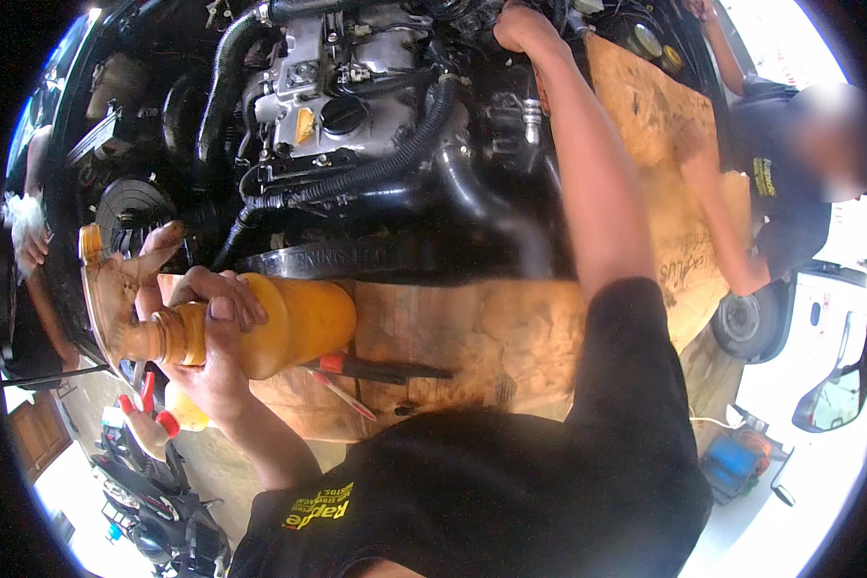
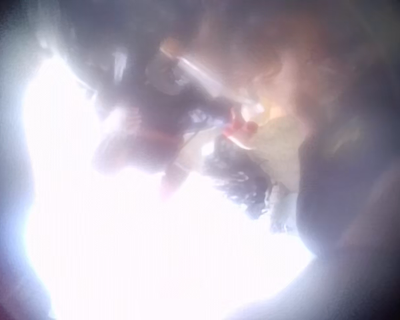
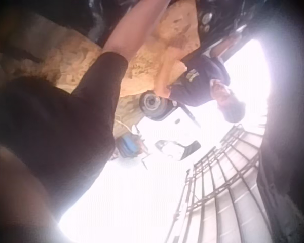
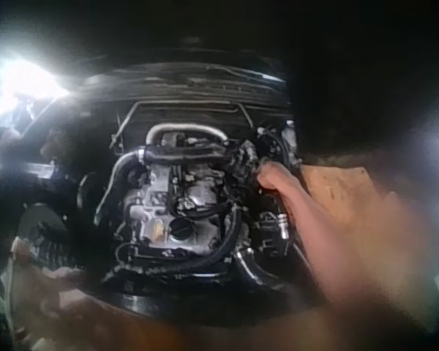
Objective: The person pours a yellow liquid from a bottle into the car engine and uses a screwdriver to adjust components within the engine bay. Another person is also present, working on the engine.
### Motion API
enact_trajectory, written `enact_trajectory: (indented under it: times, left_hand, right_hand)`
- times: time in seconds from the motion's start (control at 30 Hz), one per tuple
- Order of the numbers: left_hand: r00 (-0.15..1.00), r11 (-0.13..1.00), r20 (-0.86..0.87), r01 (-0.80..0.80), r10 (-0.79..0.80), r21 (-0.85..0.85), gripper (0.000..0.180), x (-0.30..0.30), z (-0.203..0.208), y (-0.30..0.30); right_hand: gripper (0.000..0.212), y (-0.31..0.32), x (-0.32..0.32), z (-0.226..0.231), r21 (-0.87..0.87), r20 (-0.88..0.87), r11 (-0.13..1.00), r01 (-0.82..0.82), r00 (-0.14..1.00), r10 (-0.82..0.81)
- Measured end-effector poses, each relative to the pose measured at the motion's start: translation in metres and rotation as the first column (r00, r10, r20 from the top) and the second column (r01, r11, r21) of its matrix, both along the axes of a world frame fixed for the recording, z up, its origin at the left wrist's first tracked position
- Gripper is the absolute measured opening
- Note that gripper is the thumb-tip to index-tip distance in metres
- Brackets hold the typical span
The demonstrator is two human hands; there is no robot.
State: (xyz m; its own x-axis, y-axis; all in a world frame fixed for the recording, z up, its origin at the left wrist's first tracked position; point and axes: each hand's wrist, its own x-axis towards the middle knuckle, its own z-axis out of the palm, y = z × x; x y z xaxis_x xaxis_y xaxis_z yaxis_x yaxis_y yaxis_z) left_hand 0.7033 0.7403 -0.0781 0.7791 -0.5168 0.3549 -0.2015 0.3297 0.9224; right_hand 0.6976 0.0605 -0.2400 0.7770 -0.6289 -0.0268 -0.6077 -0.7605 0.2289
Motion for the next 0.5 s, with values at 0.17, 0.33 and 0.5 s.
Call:
enact_trajectory:
  times: [0.17, 0.33, 0.5]
  left_hand:
    - [0.995, 0.994, -0.006, -0.098, 0.099, 0.051, 0.078, -0.003, 0.006, 0.010]
    - [0.996, 0.996, -0.001, -0.087, 0.087, 0.015, 0.079, 0.000, -0.001, 0.003]
    - [0.997, 0.997, -0.004, -0.072, 0.072, 0.000, 0.080, 0.001, -0.003, 0.004]
  right_hand:
    - [0.054, 0.102, 0.039, 0.021, 0.194, 0.077, 0.977, -0.092, 0.994, 0.078]
    - [0.055, 0.066, 0.019, 0.009, 0.141, 0.083, 0.990, 0.026, 0.996, -0.038]
    - [0.050, 0.047, 0.011, 0.008, 0.096, -0.042, 0.993, -0.065, 0.997, 0.069]
